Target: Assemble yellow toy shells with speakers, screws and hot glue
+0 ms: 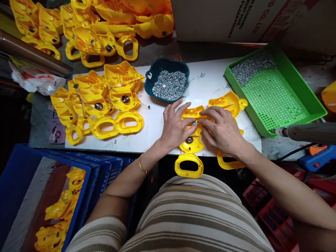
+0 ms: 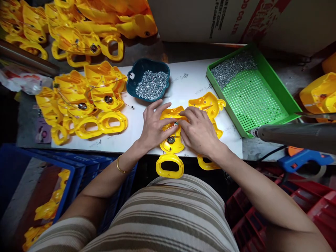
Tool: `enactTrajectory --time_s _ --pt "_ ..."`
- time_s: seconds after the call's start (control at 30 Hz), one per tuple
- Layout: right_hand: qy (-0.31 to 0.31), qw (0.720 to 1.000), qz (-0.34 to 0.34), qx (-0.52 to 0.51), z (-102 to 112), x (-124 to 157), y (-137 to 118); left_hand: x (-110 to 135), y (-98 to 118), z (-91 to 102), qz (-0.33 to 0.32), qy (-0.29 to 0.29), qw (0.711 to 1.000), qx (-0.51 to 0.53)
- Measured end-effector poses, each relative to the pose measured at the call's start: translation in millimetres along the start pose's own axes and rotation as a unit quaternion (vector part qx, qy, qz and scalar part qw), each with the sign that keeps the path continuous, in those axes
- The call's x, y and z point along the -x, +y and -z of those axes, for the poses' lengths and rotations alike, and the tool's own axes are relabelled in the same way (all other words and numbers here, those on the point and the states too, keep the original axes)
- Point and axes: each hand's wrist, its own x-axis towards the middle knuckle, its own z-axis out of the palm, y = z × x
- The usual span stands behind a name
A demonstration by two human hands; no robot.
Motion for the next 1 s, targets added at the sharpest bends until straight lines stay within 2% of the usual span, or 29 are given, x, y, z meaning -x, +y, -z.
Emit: enactTrajectory --time_s 0.23,0.4,0.83,1.0 --pt "-0.035 0.999 -0.028 -0.001 1.3 -4.8 -4.5 -1.6 0.6 -0.9 0.018 -0.017 1.000 0.006" --pt "-0.035 0.998 -0.041 -0.017 -0.1 -4.9 -4.9 -1.6 -1.1 -4.0 0.012 -0.015 1.000 0.015" --pt "0.015 0.995 -0.017 -0.096 -8.4 -3.8 5.9 -6.4 -3.4 -4.1 0.019 -0.040 0.998 0.045" --pt "0.019 0.994 -0.020 -0.106 1.3 -4.9 1.8 -6.2 -1.9 -2.5 0.013 -0.039 0.999 0.023"
